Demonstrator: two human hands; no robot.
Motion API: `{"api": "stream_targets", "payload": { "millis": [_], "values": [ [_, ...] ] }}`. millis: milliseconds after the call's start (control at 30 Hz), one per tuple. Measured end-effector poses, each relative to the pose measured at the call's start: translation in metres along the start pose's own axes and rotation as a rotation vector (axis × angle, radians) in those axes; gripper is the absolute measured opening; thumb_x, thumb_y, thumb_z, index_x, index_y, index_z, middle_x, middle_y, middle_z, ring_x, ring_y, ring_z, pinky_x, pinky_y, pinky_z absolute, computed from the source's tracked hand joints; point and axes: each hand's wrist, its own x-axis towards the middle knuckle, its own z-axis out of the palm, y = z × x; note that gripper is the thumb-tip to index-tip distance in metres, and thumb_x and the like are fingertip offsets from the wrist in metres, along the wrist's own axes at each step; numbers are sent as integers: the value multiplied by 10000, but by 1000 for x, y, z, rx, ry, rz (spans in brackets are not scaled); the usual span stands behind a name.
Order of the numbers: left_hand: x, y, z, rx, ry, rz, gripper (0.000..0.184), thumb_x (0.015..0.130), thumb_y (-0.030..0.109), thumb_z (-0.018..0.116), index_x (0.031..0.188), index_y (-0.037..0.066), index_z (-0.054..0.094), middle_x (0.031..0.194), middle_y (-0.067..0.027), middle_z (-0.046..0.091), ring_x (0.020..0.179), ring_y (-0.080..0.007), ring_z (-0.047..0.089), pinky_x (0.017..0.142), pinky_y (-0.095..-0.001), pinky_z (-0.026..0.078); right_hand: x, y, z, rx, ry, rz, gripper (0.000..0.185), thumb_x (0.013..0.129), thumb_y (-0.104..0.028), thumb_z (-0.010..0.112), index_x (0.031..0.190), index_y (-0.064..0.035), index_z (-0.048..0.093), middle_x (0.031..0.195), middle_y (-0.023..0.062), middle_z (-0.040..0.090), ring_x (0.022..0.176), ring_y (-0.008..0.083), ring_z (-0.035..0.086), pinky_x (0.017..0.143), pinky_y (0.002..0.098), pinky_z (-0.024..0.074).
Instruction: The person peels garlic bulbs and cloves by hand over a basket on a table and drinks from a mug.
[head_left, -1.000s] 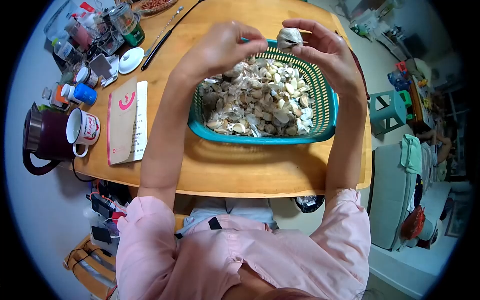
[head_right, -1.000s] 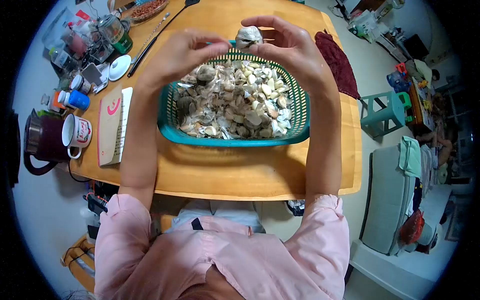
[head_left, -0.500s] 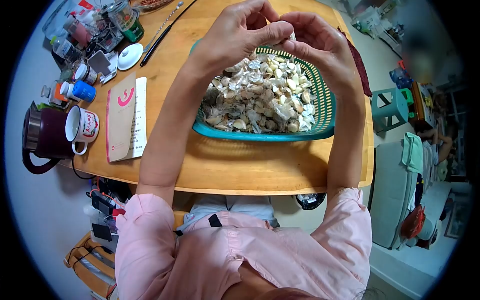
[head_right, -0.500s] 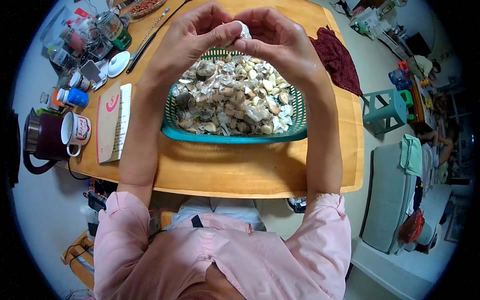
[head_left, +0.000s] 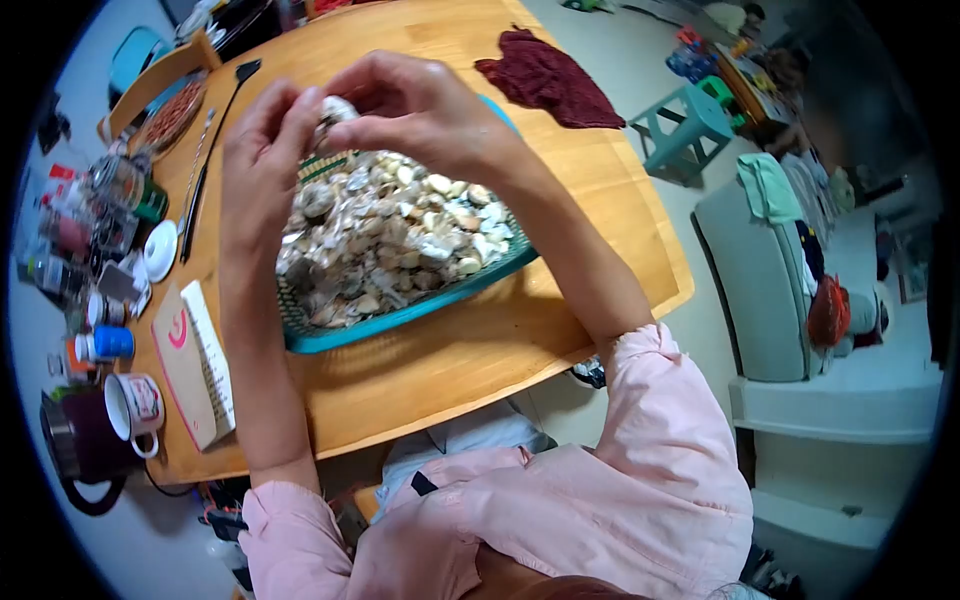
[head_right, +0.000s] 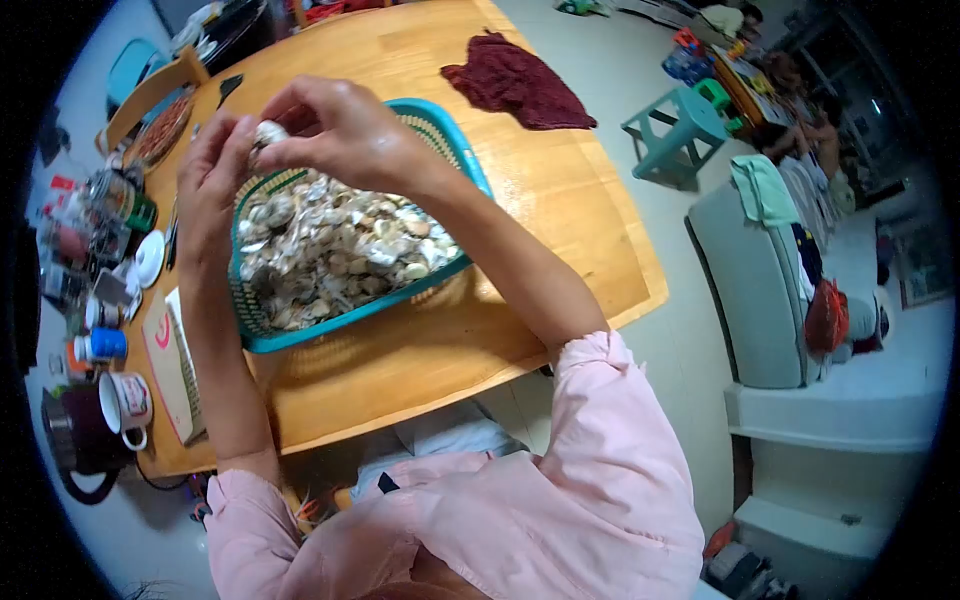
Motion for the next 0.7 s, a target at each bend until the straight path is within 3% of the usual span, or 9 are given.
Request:
{"api": "stream_targets", "payload": {
  "millis": [67, 300, 400, 467, 600, 700],
  "values": [
    [-2, 1, 2, -153, 31, -93, 230, 948, 196, 558, 765, 58, 550, 692, 61, 476, 631, -13, 403, 551, -180, 311, -1, 1, 0, -37, 3, -40, 326, 833, -77, 708, 1096, 40, 557, 1000, 101, 636, 921, 141, 621, 813, 275, 529],
    [-1, -3, -4, -134, -27, -91, 229, 956, 241, 568, 787, 86, 558, 687, 68, 489, 606, 6, 400, 531, -166, 306, -1, 0, -1, -95, -6, -54, 351, 823, -114, 727, 1094, 34, 560, 989, 98, 634, 888, 136, 610, 782, 268, 517],
    [2, -8, -4, -212, 27, -179, 208, 955, 237, 569, 808, 90, 572, 671, 77, 478, 568, 12, 378, 499, -165, 276, -3, -8, 0, -132, -9, 34, 367, 810, -103, 736, 1103, 30, 559, 986, 98, 636, 890, 142, 612, 797, 271, 518],
    [2, -8, -6, -224, 18, -216, 190, 952, 242, 573, 836, 92, 587, 659, 86, 472, 543, 15, 358, 476, -169, 252, 0, 4, -1, -111, 2, -118, 385, 799, -88, 743, 1120, 19, 560, 969, 94, 637, 882, 137, 614, 794, 268, 520],
    [2, -9, -12, -188, -21, -254, 160, 945, 222, 579, 862, 85, 593, 652, 90, 468, 536, 11, 353, 474, -171, 247, 1, 6, -2, -99, 68, -162, 403, 790, -73, 748, 1138, 9, 561, 962, 79, 637, 893, 128, 616, 790, 272, 523],
    [4, -17, -26, -42, -159, -270, 139, 932, 205, 589, 905, 71, 616, 666, 85, 491, 547, 5, 372, 481, -175, 265, 1, -1, -13, 0, -55, -76, 401, 793, -85, 747, 1145, -5, 571, 962, 57, 634, 893, 123, 616, 793, 274, 524]
  ]
}}
